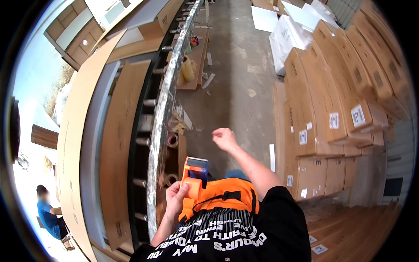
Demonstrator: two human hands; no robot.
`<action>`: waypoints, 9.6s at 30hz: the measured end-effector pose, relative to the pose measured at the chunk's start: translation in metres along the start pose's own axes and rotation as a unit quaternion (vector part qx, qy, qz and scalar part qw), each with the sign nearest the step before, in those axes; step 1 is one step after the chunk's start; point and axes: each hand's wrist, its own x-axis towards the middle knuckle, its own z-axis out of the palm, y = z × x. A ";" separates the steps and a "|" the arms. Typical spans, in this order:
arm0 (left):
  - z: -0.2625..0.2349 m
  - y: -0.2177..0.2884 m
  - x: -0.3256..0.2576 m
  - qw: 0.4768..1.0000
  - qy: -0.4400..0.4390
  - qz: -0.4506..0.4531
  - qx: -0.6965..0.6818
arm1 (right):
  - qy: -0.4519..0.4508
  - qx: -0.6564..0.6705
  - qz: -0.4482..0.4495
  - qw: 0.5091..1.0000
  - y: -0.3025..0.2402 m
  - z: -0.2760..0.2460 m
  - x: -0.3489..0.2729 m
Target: The person places foam sheets into a large cardboard box on a conveyor belt, folds the box closed, and seals the seams and edges with tape using a handheld tape dispenser.
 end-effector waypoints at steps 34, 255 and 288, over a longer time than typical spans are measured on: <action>0.143 0.108 0.423 0.864 0.394 -0.214 0.230 | -0.138 -0.118 -0.280 0.943 0.006 0.030 0.672; -0.654 -0.565 -1.732 0.635 -0.097 -0.359 0.677 | -0.470 0.213 -0.110 0.849 0.338 0.638 -2.111; -0.666 -0.699 -1.935 0.547 -0.135 0.317 0.763 | -0.505 0.176 -0.085 0.841 0.435 0.652 -2.332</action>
